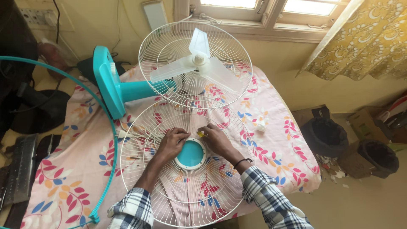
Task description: The person uses a screwdriver to loosen and remove the central hub from the front fan cage. They then detach the cage from the fan stand and set the components aside on the bed.
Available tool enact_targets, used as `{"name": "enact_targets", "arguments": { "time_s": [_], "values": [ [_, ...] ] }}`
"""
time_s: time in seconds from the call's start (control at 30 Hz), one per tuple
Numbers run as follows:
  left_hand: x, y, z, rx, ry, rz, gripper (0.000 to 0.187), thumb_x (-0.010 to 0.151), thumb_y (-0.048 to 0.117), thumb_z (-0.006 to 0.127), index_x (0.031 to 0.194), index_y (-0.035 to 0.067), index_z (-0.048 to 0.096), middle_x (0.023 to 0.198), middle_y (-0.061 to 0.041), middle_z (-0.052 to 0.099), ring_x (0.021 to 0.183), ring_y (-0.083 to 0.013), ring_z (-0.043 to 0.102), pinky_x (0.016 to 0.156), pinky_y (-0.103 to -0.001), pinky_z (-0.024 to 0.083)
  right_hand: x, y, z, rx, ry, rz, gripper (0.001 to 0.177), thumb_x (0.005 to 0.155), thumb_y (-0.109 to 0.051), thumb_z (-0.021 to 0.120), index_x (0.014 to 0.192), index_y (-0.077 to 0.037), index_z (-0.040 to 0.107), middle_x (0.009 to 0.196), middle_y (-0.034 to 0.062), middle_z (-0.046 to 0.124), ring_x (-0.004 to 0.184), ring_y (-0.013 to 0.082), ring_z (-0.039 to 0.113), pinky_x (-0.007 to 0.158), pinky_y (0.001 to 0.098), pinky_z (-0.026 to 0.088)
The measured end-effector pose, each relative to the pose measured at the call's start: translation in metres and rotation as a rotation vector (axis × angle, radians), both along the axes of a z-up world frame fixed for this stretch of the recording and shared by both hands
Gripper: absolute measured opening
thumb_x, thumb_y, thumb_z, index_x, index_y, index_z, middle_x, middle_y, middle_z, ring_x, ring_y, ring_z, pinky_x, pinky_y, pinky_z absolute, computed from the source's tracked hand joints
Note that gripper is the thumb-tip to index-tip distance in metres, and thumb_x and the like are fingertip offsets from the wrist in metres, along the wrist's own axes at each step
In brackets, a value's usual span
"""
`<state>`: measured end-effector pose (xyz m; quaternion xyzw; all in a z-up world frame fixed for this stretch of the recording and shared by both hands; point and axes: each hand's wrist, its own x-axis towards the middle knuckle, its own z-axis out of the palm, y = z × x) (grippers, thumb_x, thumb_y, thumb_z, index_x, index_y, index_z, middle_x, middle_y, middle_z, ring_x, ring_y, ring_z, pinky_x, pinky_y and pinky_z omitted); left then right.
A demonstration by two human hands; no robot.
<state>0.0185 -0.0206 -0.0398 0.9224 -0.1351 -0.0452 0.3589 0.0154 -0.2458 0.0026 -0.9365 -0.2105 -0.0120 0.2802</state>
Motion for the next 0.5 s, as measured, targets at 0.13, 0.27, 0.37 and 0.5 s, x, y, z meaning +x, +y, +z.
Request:
{"name": "enact_targets", "arguments": {
  "time_s": [0.13, 0.27, 0.37, 0.5],
  "values": [
    [0.002, 0.003, 0.002, -0.007, -0.009, -0.037, 0.035, 0.094, 0.024, 0.067, 0.128, 0.019, 0.071, 0.138, -0.001, 0.059, 0.134, -0.0205, 0.05, 0.119, -0.041, 0.039, 0.005, -0.006, 0.004, 0.148, 0.072, -0.038, 0.038, 0.095, -0.012, 0.068, 0.133, -0.009, 0.064, 0.11, 0.0116, 0.062, 0.093, 0.0232, 0.067, 0.084, 0.0378, 0.06],
    [-0.003, 0.007, 0.008, 0.013, 0.042, -0.108, 0.061, 0.082, 0.04, 0.077, 0.138, 0.019, 0.064, 0.147, -0.005, 0.049, 0.141, -0.0243, 0.043, 0.122, -0.043, 0.036, 0.0, -0.012, 0.015, 0.366, -0.013, -0.078, 0.036, 0.096, -0.009, 0.068, 0.132, -0.008, 0.066, 0.104, 0.0079, 0.062, 0.084, 0.0176, 0.07, 0.075, 0.0316, 0.065],
    [-0.006, 0.008, 0.016, 0.182, 0.087, -0.212, 0.103, 0.064, 0.06, 0.086, 0.149, 0.015, 0.049, 0.157, -0.007, 0.035, 0.15, -0.0289, 0.027, 0.125, -0.047, 0.027, -0.008, -0.014, 0.024, 0.535, -0.102, -0.125, 0.034, 0.095, -0.007, 0.072, 0.127, -0.003, 0.065, 0.098, 0.0068, 0.065, 0.089, 0.0144, 0.072, 0.077, 0.0291, 0.066],
    [-0.017, 0.001, 0.019, 0.397, 0.13, -0.279, 0.155, 0.041, 0.076, 0.089, 0.163, 0.015, 0.018, 0.167, -0.012, 0.014, 0.156, -0.0342, 0.005, 0.128, -0.052, 0.009, -0.02, -0.014, 0.029, 0.697, -0.08, -0.129, 0.031, 0.094, -0.007, 0.073, 0.122, -0.001, 0.06, 0.099, 0.0069, 0.068, 0.094, 0.0136, 0.07, 0.081, 0.03, 0.064]
  ]
}}
